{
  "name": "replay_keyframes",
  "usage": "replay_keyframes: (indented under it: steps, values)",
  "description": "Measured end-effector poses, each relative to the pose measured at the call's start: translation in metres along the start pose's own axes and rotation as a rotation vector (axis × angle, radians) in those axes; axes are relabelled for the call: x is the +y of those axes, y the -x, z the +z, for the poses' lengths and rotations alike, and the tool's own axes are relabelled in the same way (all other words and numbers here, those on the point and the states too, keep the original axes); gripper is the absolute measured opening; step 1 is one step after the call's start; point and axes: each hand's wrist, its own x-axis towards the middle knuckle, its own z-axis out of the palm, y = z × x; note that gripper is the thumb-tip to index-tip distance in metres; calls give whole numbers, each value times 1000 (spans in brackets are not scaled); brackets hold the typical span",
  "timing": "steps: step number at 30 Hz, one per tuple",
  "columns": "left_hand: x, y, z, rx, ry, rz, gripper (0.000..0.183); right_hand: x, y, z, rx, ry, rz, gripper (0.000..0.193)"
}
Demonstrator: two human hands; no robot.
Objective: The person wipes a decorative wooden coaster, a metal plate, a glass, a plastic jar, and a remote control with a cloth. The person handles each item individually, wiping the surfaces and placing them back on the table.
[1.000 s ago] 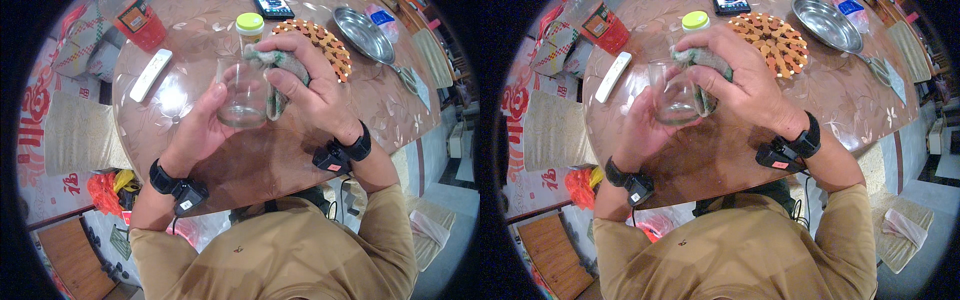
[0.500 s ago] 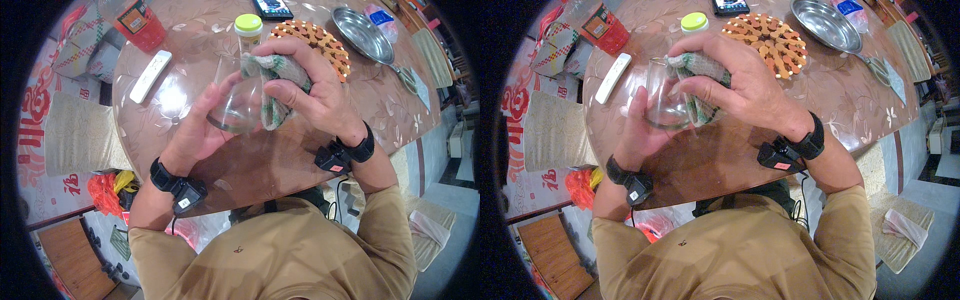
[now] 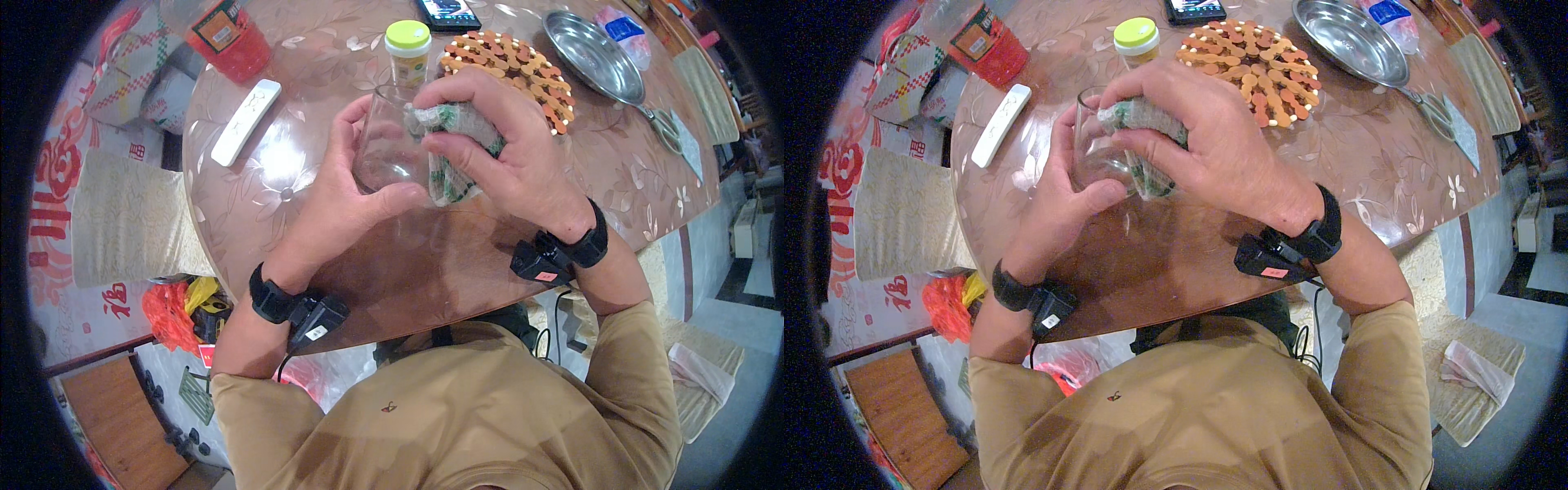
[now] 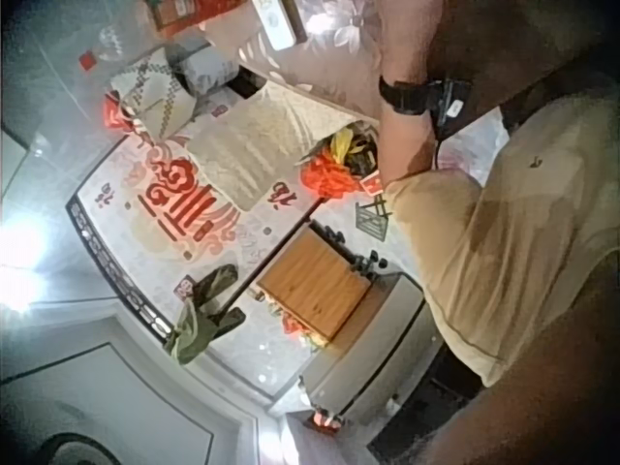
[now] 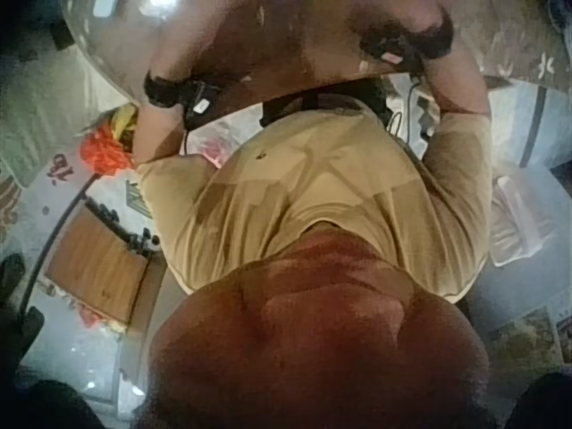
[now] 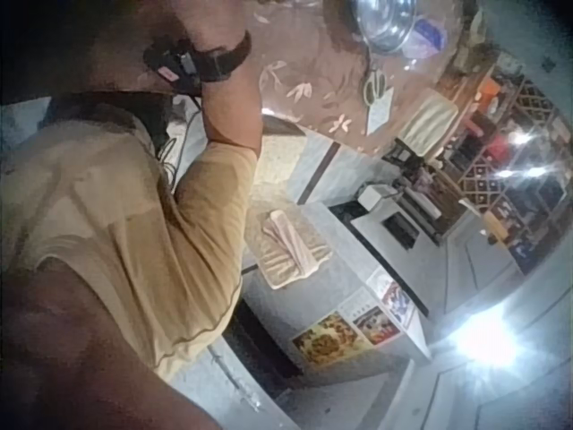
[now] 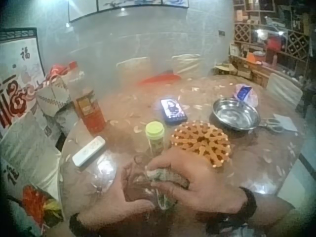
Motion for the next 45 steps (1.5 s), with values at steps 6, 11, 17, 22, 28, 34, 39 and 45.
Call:
replay_keyframes:
  steps: [6,11,17,22,28,34,39,45]
  values:
    - [6,1,-3,-29,319,-155,81,1,-1,-4,-50,-23,-13,31]
    - [20,2,-4,-123,599,-247,82,1,-2,-8,-50,-165,26,29]
    - [13,1,-8,-76,463,-247,80,-5,-1,-9,-63,-159,74,27]
    - [5,0,-5,-6,247,-57,76,-7,-3,-7,-74,-90,55,26]
    - [10,0,-2,-52,-93,36,80,-6,-2,-7,-93,-45,27,27]
    - [11,6,-8,-163,550,-225,82,-3,-2,-10,-66,-170,84,27]
    - [17,5,-10,-232,582,-272,83,-10,-1,-14,-84,-232,155,27]
    - [12,1,-2,-49,290,-74,81,-10,-3,-11,-84,-71,55,26]
